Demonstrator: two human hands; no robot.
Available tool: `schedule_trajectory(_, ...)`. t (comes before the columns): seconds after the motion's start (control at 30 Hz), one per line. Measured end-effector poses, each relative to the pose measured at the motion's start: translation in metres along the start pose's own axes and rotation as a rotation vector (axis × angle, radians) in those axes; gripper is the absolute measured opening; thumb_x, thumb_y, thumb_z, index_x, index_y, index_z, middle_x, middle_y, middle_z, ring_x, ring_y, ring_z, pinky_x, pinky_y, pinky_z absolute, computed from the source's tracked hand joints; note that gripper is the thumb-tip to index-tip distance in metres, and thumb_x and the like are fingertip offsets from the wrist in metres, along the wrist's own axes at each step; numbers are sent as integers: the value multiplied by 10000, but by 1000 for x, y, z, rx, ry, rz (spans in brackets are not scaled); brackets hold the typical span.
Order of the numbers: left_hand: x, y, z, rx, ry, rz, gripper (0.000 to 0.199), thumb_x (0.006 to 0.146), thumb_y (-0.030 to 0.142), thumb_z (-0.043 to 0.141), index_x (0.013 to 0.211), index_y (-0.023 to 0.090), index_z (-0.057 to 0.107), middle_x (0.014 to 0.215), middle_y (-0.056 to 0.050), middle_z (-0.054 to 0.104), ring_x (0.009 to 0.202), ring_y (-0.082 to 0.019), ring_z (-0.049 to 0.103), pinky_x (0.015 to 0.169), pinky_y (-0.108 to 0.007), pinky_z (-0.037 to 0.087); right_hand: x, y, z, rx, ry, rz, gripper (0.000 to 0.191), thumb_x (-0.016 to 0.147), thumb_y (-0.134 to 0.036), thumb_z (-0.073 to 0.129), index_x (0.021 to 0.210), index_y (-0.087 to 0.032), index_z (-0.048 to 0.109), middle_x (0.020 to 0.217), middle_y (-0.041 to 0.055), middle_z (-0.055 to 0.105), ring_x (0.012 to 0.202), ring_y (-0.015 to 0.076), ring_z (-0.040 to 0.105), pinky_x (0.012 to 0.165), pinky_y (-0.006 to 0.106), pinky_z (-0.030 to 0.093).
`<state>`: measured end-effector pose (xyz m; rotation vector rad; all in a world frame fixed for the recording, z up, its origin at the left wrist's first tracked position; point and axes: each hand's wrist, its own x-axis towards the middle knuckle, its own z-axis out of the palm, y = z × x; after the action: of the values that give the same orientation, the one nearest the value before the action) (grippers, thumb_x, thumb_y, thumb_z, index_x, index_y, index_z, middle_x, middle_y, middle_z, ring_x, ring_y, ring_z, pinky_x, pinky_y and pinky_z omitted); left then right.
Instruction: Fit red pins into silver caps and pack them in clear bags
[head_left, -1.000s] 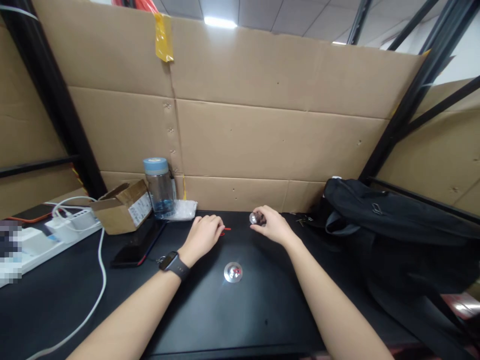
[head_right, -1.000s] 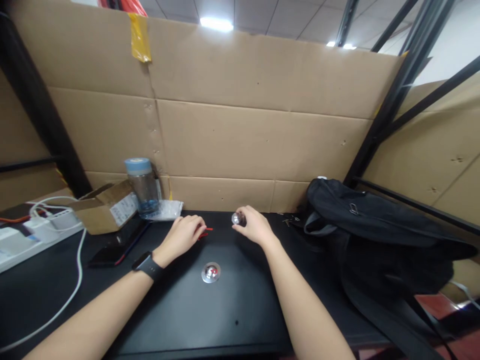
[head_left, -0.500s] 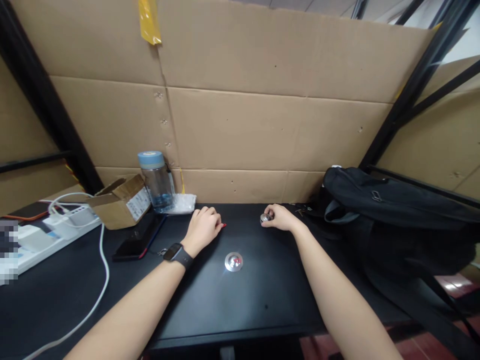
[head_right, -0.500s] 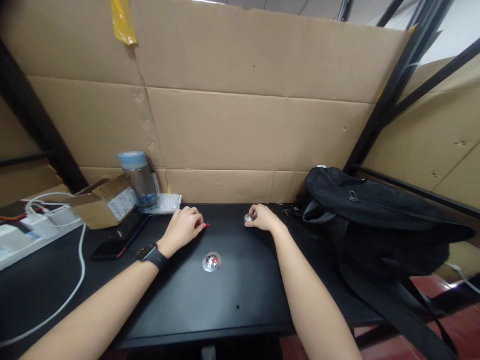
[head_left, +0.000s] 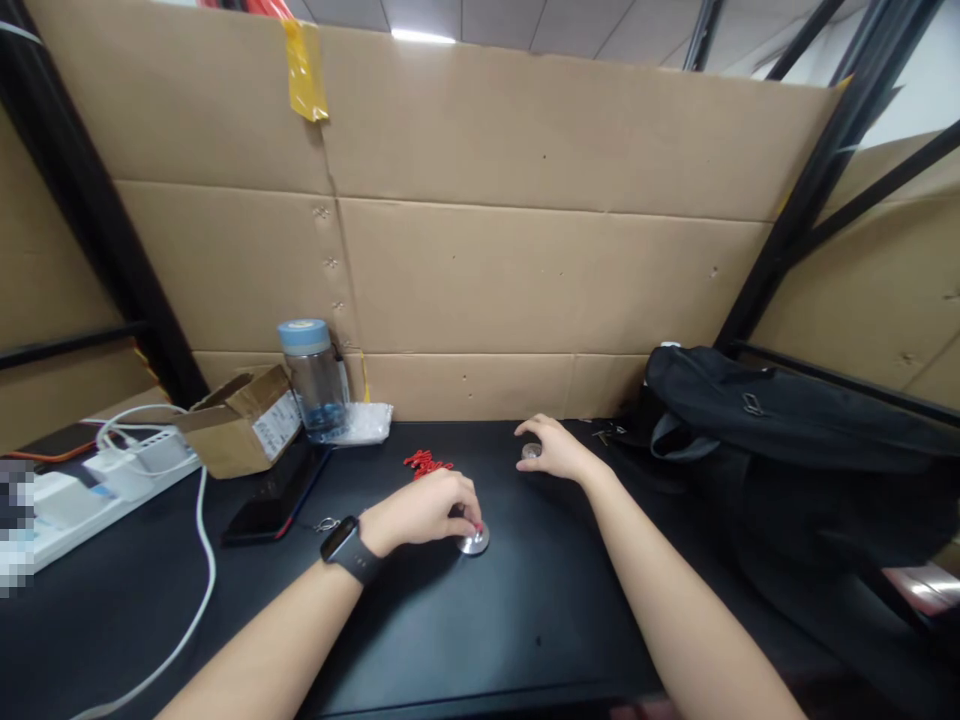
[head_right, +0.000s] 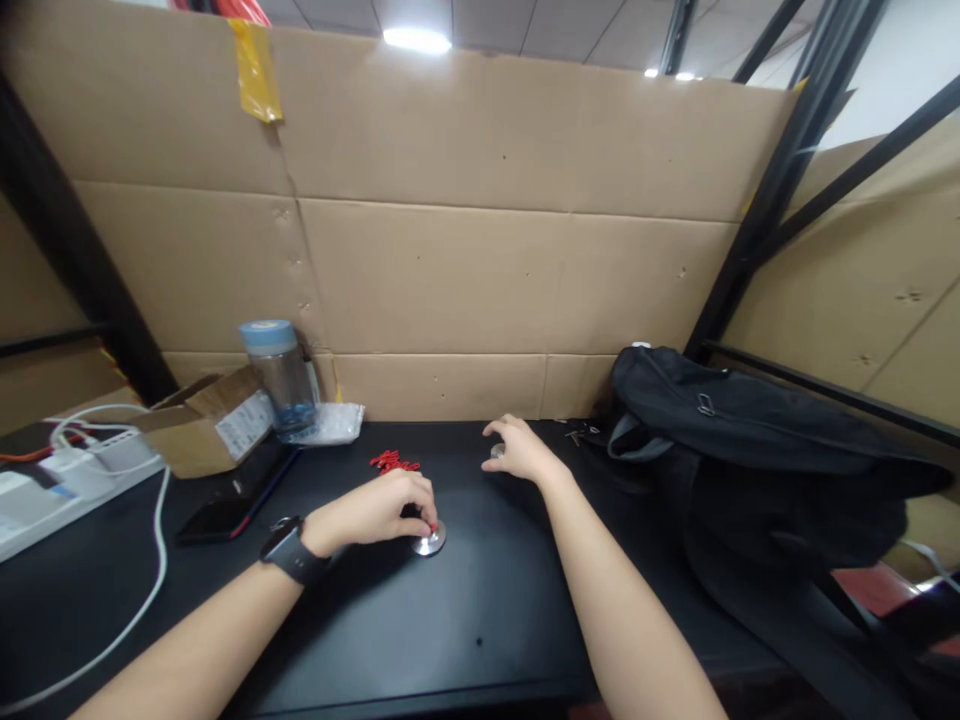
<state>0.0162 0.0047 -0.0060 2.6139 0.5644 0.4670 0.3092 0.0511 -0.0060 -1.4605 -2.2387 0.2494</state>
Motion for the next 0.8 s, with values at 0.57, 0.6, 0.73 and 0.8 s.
schedule_trajectory(0.57,-1,-6,-15,226,418,-165,142,912,337,665,900,305,803,1032,-53,619,1000,-227,536,902,-389,407,-7,-88,23,274,-98,-306,476,661,-487,882,1052,-245,759,957,28,695,701,149,615,693,274,499)
schedule_trajectory(0.6,-1,-5,-15,227,417,-165,147,915,337,661,902,306,804,1036,-54,621,1007,-229,537,907,-392,406,-7,-89,24,272,-91,-313,470,660,-485,884,1043,-244,758,944,24,694,716,154,618,706,277,499)
schedule_trajectory(0.73,-1,-2,-15,205,432,-153,125,902,324,672,892,294,793,1023,-47,634,1000,-223,558,922,-387,410,-5,-89,30,292,-66,-317,445,670,-457,886,1027,-229,752,899,21,683,761,169,625,728,278,494)
schedule_trajectory(0.8,0,-2,-15,145,509,-162,143,911,321,650,988,274,761,1033,-48,649,997,-217,581,920,-370,429,-4,-86,32,302,-32,-296,456,666,-442,893,1040,-227,748,891,23,675,769,172,624,744,289,497)
